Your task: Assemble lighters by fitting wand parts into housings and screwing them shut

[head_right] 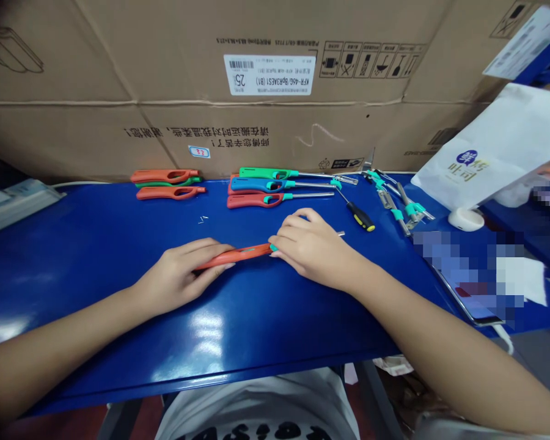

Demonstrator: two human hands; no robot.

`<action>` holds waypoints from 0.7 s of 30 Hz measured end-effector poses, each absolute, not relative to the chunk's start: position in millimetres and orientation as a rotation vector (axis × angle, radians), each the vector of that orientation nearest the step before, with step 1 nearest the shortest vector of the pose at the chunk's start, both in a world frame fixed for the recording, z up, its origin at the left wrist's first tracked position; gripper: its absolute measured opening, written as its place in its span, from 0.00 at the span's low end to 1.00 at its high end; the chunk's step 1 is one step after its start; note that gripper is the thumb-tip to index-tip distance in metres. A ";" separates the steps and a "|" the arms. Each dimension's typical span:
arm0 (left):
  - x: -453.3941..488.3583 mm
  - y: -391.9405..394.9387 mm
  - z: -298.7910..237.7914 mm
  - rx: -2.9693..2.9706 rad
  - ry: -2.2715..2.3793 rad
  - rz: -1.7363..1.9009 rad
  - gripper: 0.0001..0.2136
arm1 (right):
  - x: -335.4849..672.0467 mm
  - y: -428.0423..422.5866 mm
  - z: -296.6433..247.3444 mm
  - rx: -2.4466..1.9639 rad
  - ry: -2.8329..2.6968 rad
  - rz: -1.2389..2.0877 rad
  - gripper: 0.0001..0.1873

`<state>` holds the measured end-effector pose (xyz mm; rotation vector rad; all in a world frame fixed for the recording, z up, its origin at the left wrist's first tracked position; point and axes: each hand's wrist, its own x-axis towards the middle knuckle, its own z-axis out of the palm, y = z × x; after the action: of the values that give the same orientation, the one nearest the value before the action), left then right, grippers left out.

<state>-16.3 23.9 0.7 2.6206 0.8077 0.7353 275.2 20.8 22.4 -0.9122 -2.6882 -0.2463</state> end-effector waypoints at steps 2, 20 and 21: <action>-14.8 22.8 0.5 2.563 0.809 0.727 0.10 | 274.0 21.2 20.6 -0.887 -2.686 -0.253 0.15; -8.2 8.2 13.3 2.158 0.926 0.665 0.11 | 272.9 15.6 15.1 -0.733 -2.719 -0.169 0.16; -8.4 7.1 13.3 2.204 0.909 0.685 0.10 | 272.7 15.3 14.6 -0.735 -2.714 -0.166 0.16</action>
<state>-8.4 7.1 13.3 2.2041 0.9094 0.6851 272.7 15.3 14.6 -0.7346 -2.7136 -0.1655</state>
